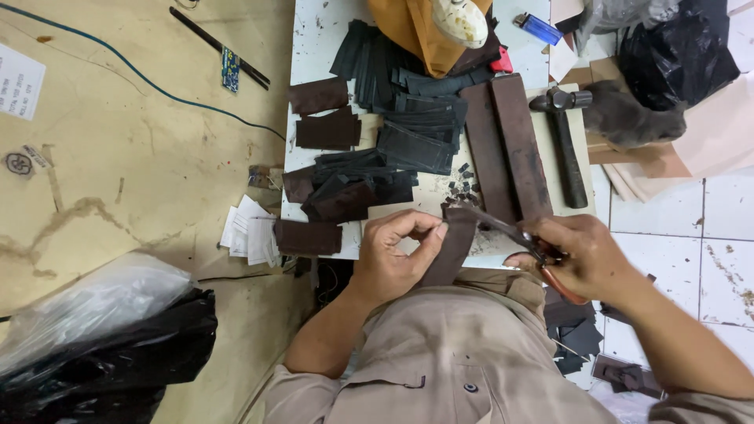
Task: Trimming the edges of small leather pieces using scissors
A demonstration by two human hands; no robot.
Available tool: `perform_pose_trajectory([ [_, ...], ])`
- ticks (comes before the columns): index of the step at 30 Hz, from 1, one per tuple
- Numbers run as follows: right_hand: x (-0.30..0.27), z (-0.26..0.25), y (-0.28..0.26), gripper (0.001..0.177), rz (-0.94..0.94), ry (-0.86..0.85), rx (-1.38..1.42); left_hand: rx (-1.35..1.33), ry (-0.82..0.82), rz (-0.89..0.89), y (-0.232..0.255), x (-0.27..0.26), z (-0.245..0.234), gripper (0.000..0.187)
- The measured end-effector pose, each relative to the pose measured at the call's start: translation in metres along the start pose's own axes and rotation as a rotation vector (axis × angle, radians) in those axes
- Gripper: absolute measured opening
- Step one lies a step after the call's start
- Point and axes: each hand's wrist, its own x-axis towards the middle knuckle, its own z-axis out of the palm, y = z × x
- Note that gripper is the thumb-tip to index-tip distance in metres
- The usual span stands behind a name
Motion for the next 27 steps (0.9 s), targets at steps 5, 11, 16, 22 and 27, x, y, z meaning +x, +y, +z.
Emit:
perform_pose_trajectory([
  [5, 0.013, 0.061, -0.008, 0.027, 0.039, 0.434, 0.13, -0.03, 0.101, 0.018, -0.001, 0.002, 0.009, 0.003],
  [11, 0.053, 0.071, -0.043, 0.03, -0.021, 0.509, 0.145, 0.231, 0.064, 0.148, -0.009, -0.005, 0.009, 0.013],
  [16, 0.058, 0.073, -0.045, 0.02, -0.018, 0.522, 0.319, 0.151, -0.156, 0.121, 0.001, 0.009, -0.018, 0.043],
  [22, 0.058, 0.081, -0.045, 0.017, 0.054, 0.638, 0.289, -0.082, -0.154, -0.076, -0.023, 0.009, -0.005, 0.012],
  [27, 0.03, 0.11, -0.005, 0.02, 0.18, 0.655, 0.342, -0.378, -0.198, -0.318, -0.023, 0.002, -0.008, 0.026],
])
